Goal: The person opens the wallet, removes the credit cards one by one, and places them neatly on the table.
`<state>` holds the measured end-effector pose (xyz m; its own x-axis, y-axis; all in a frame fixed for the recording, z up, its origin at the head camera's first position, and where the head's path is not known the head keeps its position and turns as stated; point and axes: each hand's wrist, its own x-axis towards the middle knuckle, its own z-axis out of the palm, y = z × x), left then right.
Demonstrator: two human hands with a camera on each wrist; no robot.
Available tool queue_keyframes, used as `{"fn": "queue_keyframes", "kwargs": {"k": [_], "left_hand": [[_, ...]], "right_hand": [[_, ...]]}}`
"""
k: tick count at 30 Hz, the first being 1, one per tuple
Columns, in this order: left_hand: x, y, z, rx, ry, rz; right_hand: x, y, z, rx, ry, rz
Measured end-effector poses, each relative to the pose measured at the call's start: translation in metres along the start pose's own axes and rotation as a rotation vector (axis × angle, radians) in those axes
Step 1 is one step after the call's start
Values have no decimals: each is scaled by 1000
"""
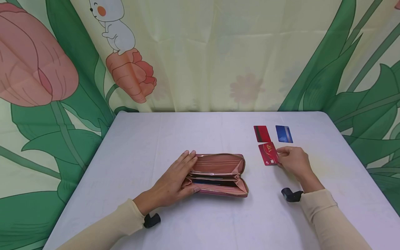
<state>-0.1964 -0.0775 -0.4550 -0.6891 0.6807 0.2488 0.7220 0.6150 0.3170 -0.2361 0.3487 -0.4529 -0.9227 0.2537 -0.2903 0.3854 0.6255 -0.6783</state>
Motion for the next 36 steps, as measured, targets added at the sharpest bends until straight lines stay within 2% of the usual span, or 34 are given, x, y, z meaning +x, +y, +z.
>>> {"fn": "queue_keyframes", "kwargs": {"k": [12,25,28,32,36], "left_hand": [[-2,-1,3,14,19,10],[-1,-1,2,24,29,13],[1,0,2,24,18,4],[1,-1,2,20,-1,-7],[1,-1,2,19,-3,-1]], "right_hand": [[-2,3,-1,-137,61,-36],[-9,-3,-3,-188,118,-16],[-10,-5,-5,-196,92,-23],[-12,-8,-8,-196,39,-79],[-17,-14,-7,-179,44,-133]]}}
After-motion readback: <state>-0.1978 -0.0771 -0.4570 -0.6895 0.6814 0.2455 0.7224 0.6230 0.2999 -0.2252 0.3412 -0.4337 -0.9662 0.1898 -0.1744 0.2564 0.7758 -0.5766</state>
